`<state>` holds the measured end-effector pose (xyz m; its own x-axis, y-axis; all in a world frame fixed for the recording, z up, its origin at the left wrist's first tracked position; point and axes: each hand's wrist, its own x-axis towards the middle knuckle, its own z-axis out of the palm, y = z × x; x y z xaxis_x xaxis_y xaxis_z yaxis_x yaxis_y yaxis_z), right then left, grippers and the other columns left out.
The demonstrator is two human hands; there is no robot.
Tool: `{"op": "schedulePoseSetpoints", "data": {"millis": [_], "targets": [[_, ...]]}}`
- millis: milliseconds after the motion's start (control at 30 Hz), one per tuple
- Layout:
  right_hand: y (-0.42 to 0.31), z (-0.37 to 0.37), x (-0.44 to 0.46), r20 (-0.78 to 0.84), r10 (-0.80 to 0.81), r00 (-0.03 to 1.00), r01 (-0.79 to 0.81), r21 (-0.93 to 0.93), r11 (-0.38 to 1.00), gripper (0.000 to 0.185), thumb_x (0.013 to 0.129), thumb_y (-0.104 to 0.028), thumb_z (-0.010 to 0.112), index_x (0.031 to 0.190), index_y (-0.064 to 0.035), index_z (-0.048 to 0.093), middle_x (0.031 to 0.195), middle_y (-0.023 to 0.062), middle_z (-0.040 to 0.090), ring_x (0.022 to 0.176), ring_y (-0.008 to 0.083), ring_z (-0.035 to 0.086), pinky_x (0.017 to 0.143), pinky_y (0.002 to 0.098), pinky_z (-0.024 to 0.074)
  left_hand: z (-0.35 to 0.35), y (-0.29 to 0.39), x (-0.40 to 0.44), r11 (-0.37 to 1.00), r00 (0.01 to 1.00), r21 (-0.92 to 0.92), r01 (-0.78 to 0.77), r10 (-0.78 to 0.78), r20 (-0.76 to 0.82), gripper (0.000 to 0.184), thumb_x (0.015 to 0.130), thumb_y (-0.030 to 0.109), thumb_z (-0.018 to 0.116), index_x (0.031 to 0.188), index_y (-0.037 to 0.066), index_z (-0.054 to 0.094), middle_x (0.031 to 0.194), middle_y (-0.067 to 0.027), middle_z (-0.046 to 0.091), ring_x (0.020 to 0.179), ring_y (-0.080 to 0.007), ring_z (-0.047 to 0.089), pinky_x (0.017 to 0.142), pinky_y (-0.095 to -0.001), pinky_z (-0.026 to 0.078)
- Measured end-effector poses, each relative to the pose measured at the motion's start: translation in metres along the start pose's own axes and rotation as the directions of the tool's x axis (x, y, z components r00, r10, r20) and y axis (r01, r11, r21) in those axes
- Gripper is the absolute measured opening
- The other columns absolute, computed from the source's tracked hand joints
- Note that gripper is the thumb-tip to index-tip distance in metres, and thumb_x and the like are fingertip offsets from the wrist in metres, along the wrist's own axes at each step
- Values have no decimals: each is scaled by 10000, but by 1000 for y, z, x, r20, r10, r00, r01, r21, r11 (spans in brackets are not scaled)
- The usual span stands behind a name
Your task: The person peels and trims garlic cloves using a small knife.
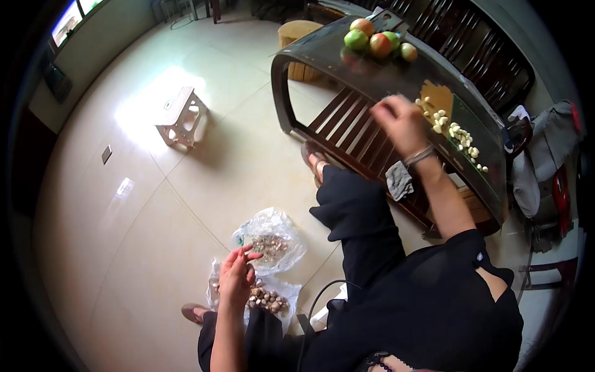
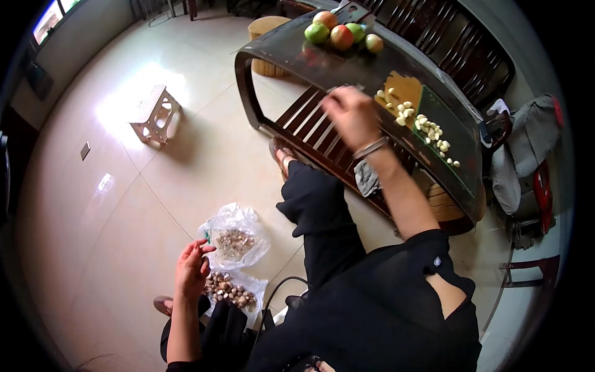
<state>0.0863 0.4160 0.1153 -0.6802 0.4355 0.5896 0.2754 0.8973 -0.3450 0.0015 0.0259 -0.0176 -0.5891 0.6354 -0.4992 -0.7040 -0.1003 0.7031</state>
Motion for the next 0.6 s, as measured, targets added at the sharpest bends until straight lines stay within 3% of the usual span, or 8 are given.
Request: {"op": "schedulePoseSetpoints", "data": {"millis": [133, 167, 233, 367, 433, 500, 533, 600], "targets": [[-91, 92, -68, 323, -339, 884, 151, 488, 860, 110, 743, -139, 578, 810, -52, 586, 744, 150, 577, 664, 317, 567, 589, 388, 459, 8, 5, -1, 998, 999, -54, 34, -33, 4, 350, 918, 282, 392, 1079, -18, 472, 864, -143, 595, 466, -81, 405, 400, -196, 321], [-115, 106, -87, 489, -290, 823, 13, 494, 869, 127, 767, -188, 584, 775, -61, 579, 715, 132, 579, 636, 325, 569, 570, 394, 452, 4, 5, -1, 998, 999, -59, 35, -36, -10, 350, 918, 282, 392, 1079, -18, 472, 864, -143, 595, 466, -81, 405, 400, -196, 321], [-142, 133, -115, 654, -331, 680, -21, 469, 883, 146, 778, -203, 557, 770, -58, 567, 721, 149, 582, 661, 333, 572, 589, 419, 449, -3, 1, 1, 988, 998, -151, 23, -32, -56, 300, 889, 198, 396, 1087, -16, 466, 850, -132, 576, 514, -94, 425, 415, -214, 327], [-148, 163, -147, 826, -295, 481, -54, 364, 930, 255, 770, -325, 547, 762, -73, 584, 678, 159, 597, 679, 333, 589, 613, 426, 468, -4, 1, -3, 997, 984, -66, -36, 23, -179, 290, 809, 34, 396, 1092, -18, 439, 920, -129, 552, 616, -116, 480, 468, -211, 359], [-150, 158, -143, 898, -267, 350, -14, 290, 957, 292, 775, -365, 551, 755, -76, 591, 685, 157, 599, 684, 333, 591, 612, 433, 467, -6, -1, -3, 997, 992, -75, -28, 19, -121, 270, 828, 20, 430, 1096, -10, 428, 971, -137, 545, 651, -129, 500, 495, -209, 378], [-148, 159, -142, 893, -273, 358, -14, 298, 954, 310, 774, -387, 563, 744, -79, 586, 683, 153, 598, 686, 337, 589, 614, 427, 468, 1, -2, -6, 996, 991, -90, 5, -17, -132, 253, 861, 63, 466, 1102, 4, 422, 971, -140, 557, 652, -133, 506, 502, -208, 389], [-142, 171, -152, 835, -314, 452, -52, 376, 925, 275, 759, -351, 593, 724, -79, 581, 677, 145, 596, 681, 336, 588, 607, 415, 468, 8, -1, -6, 994, 983, -111, 22, -42, -181, 224, 884, 128, 481, 1071, 10, 449, 936, -138, 576, 602, -123, 483, 484, -202, 365], [-143, 174, -148, 799, -359, 483, -149, 479, 865, 139, 708, -183, 608, 744, -55, 567, 684, 160, 576, 668, 329, 579, 580, 387, 458, 4, -5, -2, 997, 999, -74, -16, 12, -47, 223, 912, 213, 446, 1009, 21, 503, 874, -99, 596, 503, -57, 388, 450, -188, 303]]}}
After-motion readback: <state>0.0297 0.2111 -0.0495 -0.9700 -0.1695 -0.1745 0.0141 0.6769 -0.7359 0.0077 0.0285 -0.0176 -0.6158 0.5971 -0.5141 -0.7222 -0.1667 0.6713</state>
